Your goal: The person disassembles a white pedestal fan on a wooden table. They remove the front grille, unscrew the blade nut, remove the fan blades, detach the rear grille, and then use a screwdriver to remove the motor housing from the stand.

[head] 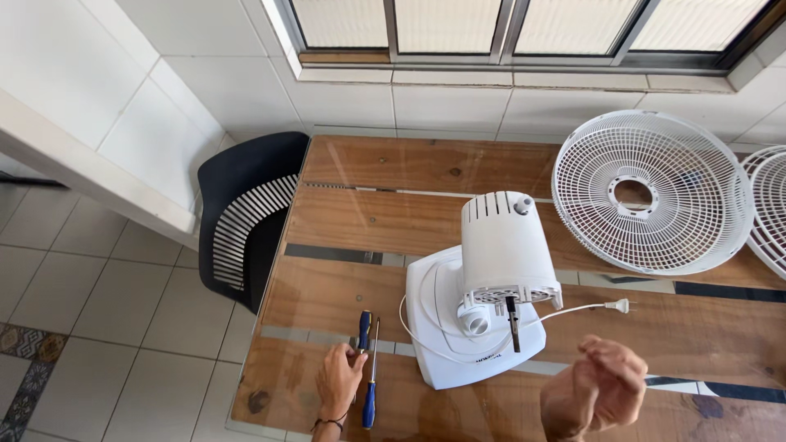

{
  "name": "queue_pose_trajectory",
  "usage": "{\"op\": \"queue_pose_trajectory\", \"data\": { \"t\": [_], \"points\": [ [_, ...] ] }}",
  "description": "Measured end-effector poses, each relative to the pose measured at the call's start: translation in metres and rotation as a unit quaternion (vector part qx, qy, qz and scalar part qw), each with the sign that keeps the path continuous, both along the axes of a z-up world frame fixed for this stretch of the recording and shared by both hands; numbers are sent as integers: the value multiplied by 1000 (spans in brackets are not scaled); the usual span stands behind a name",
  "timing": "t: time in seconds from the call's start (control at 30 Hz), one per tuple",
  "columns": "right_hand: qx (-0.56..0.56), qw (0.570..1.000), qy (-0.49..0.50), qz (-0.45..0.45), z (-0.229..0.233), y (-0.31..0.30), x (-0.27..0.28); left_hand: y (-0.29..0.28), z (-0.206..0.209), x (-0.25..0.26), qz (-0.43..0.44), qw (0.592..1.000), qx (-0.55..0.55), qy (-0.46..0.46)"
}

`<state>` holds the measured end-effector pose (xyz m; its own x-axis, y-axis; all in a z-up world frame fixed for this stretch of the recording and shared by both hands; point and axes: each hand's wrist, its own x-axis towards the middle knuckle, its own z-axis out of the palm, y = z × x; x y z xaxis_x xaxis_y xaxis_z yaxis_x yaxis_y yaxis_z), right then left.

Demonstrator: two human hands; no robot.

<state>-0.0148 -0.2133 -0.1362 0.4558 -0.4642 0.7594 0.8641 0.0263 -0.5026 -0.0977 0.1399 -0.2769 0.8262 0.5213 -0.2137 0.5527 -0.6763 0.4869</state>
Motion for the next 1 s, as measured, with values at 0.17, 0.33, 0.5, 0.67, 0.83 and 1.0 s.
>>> {"op": "queue_pose_trajectory", "data": {
  "t": [0.17, 0.33, 0.5, 0.67, 0.83, 1.0],
  "points": [
    [-3, 999, 32, 17, -27, 26, -33, 3, -29, -2, 5, 999, -13, 35],
    [-90, 994, 48, 48, -26, 18, -52, 0, 0, 17, 30, 999, -22, 32],
    [-119, 982, 144, 18, 54, -4, -11, -45, 134, 61, -21, 954, -204, -219],
    [-275, 903, 268, 195, 170, -6, 38, -107, 290, 88, -296, 832, -166, -439],
    [-177, 930, 239, 214, 217, 4, 55, -158, 353, 132, -452, 766, -137, -436],
    [-140, 948, 263, 114, 214, -22, 97, -159, 344, 161, -471, 796, -111, -364]
  ]
}}
